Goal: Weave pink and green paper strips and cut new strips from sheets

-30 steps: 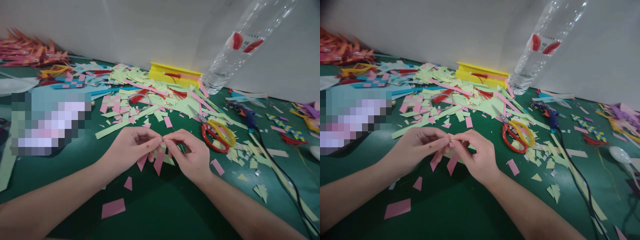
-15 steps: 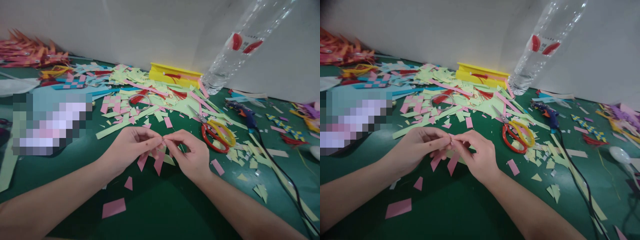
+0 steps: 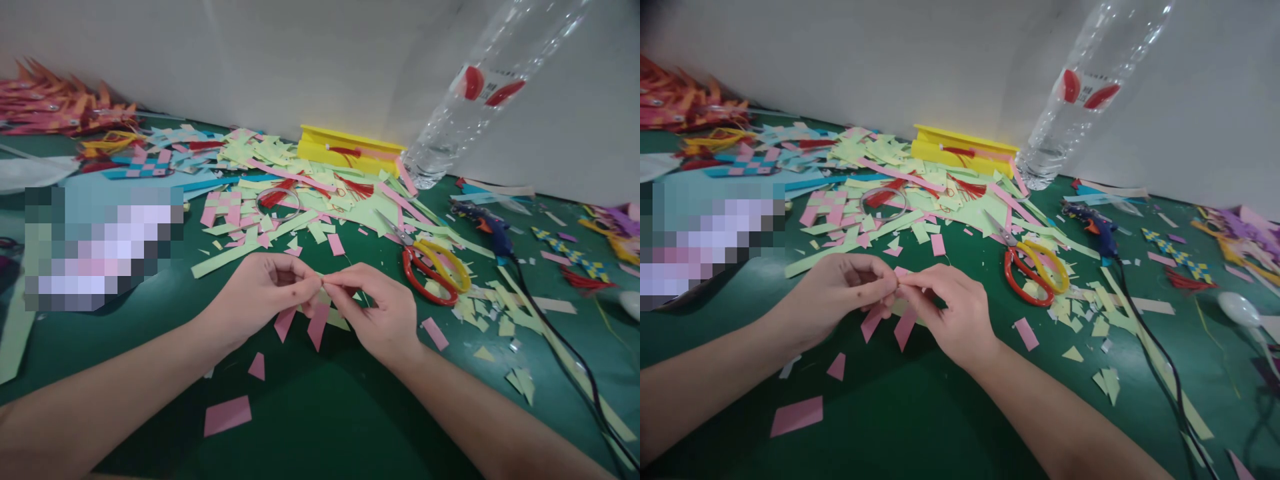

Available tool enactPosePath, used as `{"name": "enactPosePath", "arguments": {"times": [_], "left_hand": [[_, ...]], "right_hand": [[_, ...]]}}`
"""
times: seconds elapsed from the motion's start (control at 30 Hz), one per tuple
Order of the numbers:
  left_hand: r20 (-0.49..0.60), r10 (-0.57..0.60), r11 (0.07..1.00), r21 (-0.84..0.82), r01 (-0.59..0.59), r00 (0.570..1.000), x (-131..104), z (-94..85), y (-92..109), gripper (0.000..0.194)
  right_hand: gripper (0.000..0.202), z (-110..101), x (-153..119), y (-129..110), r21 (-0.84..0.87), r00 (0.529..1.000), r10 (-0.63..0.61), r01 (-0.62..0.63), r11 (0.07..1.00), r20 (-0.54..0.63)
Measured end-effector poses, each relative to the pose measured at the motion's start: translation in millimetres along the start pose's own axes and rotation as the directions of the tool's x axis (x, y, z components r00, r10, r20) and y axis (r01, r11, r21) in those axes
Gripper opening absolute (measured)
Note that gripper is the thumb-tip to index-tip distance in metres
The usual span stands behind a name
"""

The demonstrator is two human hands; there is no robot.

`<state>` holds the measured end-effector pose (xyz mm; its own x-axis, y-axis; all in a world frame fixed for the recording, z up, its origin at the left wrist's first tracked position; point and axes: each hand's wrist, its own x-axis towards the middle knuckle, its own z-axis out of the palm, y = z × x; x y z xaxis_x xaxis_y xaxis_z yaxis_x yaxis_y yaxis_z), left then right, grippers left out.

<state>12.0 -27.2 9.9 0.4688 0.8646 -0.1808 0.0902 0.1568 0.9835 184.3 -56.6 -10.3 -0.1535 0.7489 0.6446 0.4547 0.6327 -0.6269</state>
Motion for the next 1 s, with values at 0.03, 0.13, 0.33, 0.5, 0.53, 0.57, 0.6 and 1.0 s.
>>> {"name": "enactPosePath", "arguments": {"times": [0.03, 0.13, 0.33, 0.5, 0.53, 0.57, 0.6, 1.0], "left_hand": [[-0.002, -0.001, 1.0, 0.006, 0.001, 1.0, -0.1, 0.8, 0.6, 0.016], [-0.012, -0.009, 1.0, 0.03, 0.01, 1.0, -0.9, 3.3, 2.3, 0.015], [-0.01, -0.002, 1.0, 0.008, 0.002, 1.0, -1.6, 5.0, 3.4, 0.01], [-0.001, 0.021, 1.0, -0.01, -0.021, 1.0, -1.3, 4.6, 2.7, 0.009], [0.002, 0.023, 1.0, -0.017, -0.023, 1.0, -1.3, 4.5, 2.5, 0.01], [0.005, 0.027, 0.999, -0.024, -0.027, 1.0, -1.3, 4.4, 2.3, 0.01], [0.008, 0.03, 0.999, -0.029, -0.03, 1.0, -1.4, 4.2, 2.0, 0.01], [0.006, 0.061, 0.997, 0.048, -0.061, 0.998, -0.4, -0.3, 0.6, 0.017]], "right_hand": [[0.01, 0.1, 0.0, -0.3, -0.001, 1.0, 0.004, -0.004, 1.0, 0.004], [0.011, 0.2, 0.1, -1.7, -0.001, 0.999, 0.028, -0.028, 1.0, 0.02], [0.01, -0.3, 0.1, -3.6, 0.036, 0.993, 0.112, -0.113, 0.993, 0.03], [0.009, -0.5, -0.1, -2.7, 0.14, 0.982, 0.18, -0.186, 0.972, 0.051], [0.008, -0.5, -0.3, -2.4, 0.167, 0.977, 0.204, -0.212, 0.963, 0.063], [0.007, -0.4, -0.5, -2.1, 0.199, 0.97, 0.229, -0.24, 0.95, 0.075], [0.007, -0.2, -0.7, -1.9, 0.232, 0.963, 0.253, -0.267, 0.936, 0.088], [0.006, 0.0, -0.3, 3.1, 0.414, 0.899, 0.397, -0.437, 0.799, 0.182]]}}
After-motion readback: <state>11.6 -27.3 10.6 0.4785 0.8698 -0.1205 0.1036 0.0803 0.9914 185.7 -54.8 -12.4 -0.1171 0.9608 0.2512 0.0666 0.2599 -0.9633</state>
